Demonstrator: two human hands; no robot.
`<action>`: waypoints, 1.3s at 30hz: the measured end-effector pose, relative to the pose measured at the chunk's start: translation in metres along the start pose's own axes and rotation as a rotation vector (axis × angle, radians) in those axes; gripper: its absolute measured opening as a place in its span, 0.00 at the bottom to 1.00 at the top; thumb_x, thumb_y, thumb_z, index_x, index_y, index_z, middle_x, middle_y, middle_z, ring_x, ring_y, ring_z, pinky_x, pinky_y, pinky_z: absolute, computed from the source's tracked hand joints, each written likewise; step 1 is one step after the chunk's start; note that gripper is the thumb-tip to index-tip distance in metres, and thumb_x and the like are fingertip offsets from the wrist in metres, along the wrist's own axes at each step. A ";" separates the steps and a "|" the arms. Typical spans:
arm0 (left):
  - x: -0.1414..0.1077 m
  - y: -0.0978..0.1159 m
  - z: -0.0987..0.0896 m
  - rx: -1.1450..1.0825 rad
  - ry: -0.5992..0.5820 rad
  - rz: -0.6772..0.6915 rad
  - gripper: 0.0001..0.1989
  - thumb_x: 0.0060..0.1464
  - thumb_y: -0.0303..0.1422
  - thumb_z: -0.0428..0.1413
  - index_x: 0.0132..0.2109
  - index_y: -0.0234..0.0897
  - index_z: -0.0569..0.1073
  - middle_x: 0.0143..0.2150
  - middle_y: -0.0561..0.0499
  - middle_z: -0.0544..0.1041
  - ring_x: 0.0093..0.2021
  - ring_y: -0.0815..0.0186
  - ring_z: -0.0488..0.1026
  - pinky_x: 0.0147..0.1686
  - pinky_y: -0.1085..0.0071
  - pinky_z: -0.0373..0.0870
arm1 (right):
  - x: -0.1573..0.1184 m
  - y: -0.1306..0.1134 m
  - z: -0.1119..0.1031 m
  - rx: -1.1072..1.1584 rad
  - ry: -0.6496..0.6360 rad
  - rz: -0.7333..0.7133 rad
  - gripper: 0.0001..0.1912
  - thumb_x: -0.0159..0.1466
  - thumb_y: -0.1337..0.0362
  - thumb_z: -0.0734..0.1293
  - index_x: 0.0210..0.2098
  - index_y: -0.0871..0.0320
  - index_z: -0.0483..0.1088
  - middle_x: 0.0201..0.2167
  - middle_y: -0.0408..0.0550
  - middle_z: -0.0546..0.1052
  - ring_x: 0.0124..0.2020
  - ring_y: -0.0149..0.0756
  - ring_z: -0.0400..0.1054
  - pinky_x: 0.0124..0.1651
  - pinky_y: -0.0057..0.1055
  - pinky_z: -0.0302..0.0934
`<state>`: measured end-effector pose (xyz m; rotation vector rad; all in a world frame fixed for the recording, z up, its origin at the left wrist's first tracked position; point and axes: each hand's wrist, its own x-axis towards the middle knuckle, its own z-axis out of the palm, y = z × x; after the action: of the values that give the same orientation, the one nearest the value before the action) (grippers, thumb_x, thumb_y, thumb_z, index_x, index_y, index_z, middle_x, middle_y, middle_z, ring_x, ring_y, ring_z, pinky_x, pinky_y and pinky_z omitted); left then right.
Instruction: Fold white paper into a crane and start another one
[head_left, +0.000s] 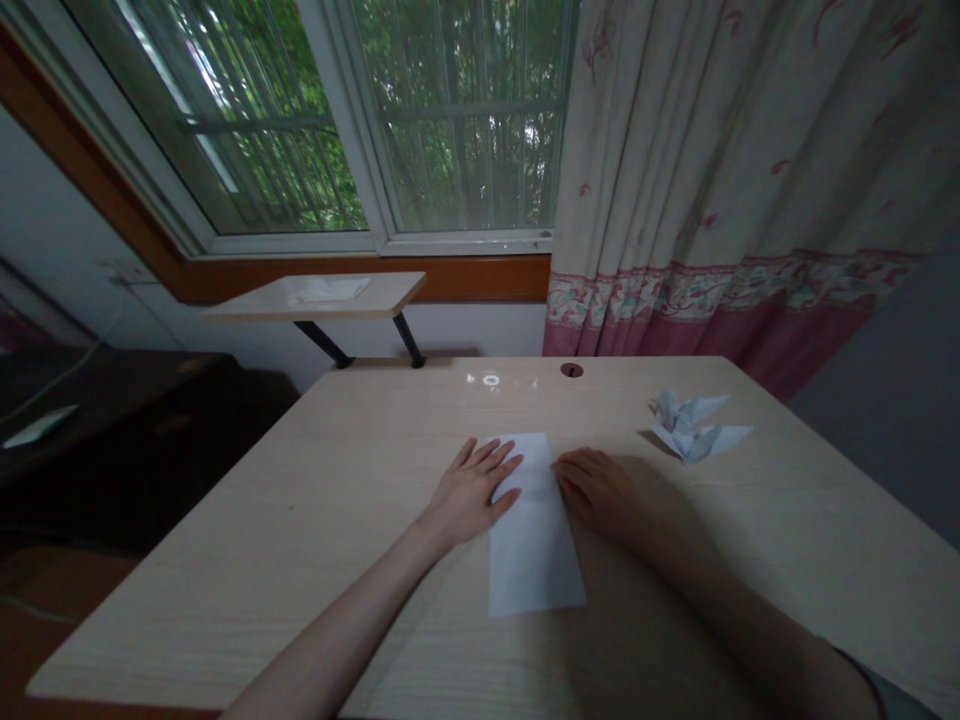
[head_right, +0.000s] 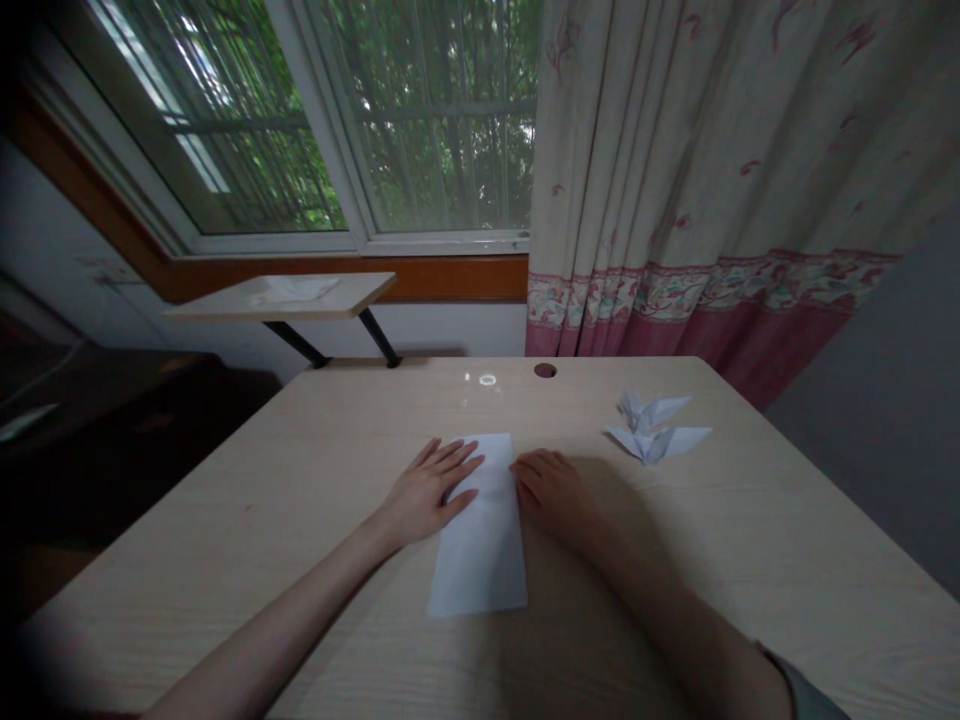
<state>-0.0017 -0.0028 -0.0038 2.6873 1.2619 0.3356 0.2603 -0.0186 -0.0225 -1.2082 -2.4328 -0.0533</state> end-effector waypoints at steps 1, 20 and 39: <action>0.000 -0.001 0.002 0.011 0.021 -0.018 0.24 0.66 0.45 0.49 0.66 0.45 0.65 0.70 0.47 0.62 0.70 0.53 0.58 0.70 0.47 0.44 | 0.000 -0.002 -0.001 0.015 -0.013 -0.034 0.16 0.68 0.71 0.59 0.49 0.56 0.74 0.48 0.53 0.78 0.50 0.43 0.71 0.56 0.45 0.65; 0.001 -0.003 0.004 0.097 0.151 -0.194 0.20 0.66 0.34 0.47 0.62 0.43 0.70 0.67 0.45 0.67 0.66 0.55 0.64 0.68 0.48 0.52 | -0.004 -0.025 -0.014 0.255 -0.253 -0.247 0.44 0.62 0.40 0.67 0.67 0.62 0.59 0.69 0.61 0.58 0.70 0.53 0.50 0.69 0.50 0.51; 0.003 -0.008 0.004 -0.024 0.477 -0.206 0.14 0.65 0.30 0.50 0.53 0.41 0.77 0.61 0.50 0.74 0.58 0.57 0.71 0.60 0.51 0.66 | -0.005 -0.034 -0.020 0.308 -0.290 -0.284 0.38 0.67 0.48 0.65 0.68 0.64 0.57 0.67 0.61 0.61 0.69 0.49 0.53 0.69 0.46 0.53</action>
<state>-0.0049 0.0049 -0.0090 2.5065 1.6219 0.9966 0.2441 -0.0482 -0.0011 -0.7737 -2.7165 0.4260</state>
